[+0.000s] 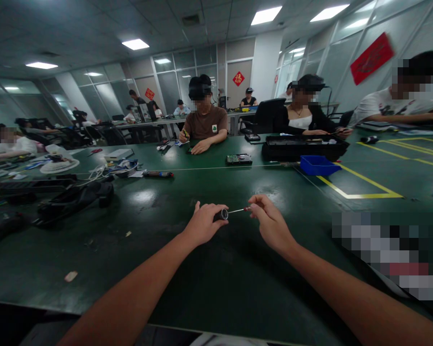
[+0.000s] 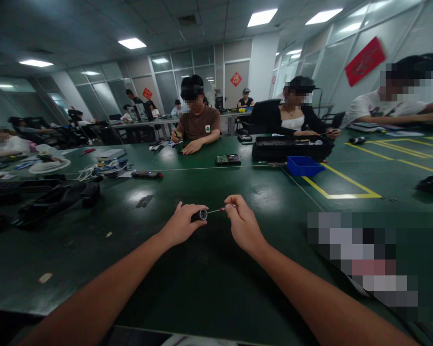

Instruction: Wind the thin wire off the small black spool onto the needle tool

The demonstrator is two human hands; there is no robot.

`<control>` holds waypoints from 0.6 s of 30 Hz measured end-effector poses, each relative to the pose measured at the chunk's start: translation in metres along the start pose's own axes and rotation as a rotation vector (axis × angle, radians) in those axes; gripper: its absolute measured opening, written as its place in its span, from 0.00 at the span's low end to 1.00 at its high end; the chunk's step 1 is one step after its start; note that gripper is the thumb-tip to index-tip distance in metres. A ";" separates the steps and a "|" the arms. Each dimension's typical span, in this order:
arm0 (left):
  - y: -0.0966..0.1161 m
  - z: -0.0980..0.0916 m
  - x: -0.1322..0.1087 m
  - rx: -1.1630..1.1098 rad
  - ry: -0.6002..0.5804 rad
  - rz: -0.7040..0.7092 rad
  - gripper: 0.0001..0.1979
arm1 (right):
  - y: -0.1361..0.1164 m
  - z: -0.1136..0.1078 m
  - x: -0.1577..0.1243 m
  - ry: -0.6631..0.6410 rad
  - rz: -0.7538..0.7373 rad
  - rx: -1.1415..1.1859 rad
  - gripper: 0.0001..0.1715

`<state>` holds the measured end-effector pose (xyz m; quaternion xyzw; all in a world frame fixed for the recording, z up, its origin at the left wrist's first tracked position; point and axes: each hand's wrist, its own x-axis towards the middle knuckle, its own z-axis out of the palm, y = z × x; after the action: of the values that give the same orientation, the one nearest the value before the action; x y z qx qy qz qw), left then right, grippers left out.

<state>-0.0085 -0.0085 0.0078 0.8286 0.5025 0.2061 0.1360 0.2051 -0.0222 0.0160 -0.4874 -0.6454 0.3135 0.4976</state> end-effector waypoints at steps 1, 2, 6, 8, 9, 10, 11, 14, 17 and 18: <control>0.000 0.000 0.000 0.006 0.002 -0.004 0.18 | 0.000 0.000 0.000 -0.008 -0.001 0.009 0.11; 0.000 0.000 0.001 0.013 0.000 -0.006 0.17 | 0.000 0.000 -0.001 -0.015 -0.004 -0.004 0.12; -0.001 0.001 0.001 0.027 -0.010 -0.006 0.17 | -0.001 0.001 -0.001 -0.002 -0.019 -0.104 0.16; -0.001 0.001 0.001 0.012 0.005 -0.022 0.17 | -0.002 0.002 -0.001 0.028 -0.002 -0.043 0.13; -0.001 0.001 0.001 0.003 0.014 -0.036 0.18 | -0.002 0.003 0.000 0.040 0.014 0.011 0.12; -0.001 0.000 0.001 -0.004 0.018 -0.052 0.18 | -0.002 0.004 0.001 0.042 0.033 0.068 0.13; -0.001 -0.001 0.001 -0.006 0.017 -0.065 0.18 | -0.001 0.005 0.002 0.034 0.057 0.124 0.14; 0.001 -0.005 0.001 0.012 0.005 -0.039 0.18 | 0.005 0.007 0.008 0.017 0.162 0.326 0.16; 0.001 -0.008 0.001 0.053 0.005 0.049 0.19 | 0.016 0.005 0.015 0.058 0.314 0.530 0.17; 0.001 -0.008 0.002 0.072 -0.007 0.057 0.19 | 0.021 0.004 0.017 0.079 0.339 0.518 0.17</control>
<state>-0.0111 -0.0074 0.0153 0.8477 0.4852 0.1886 0.1021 0.2070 0.0007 0.0019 -0.4567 -0.4339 0.5269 0.5705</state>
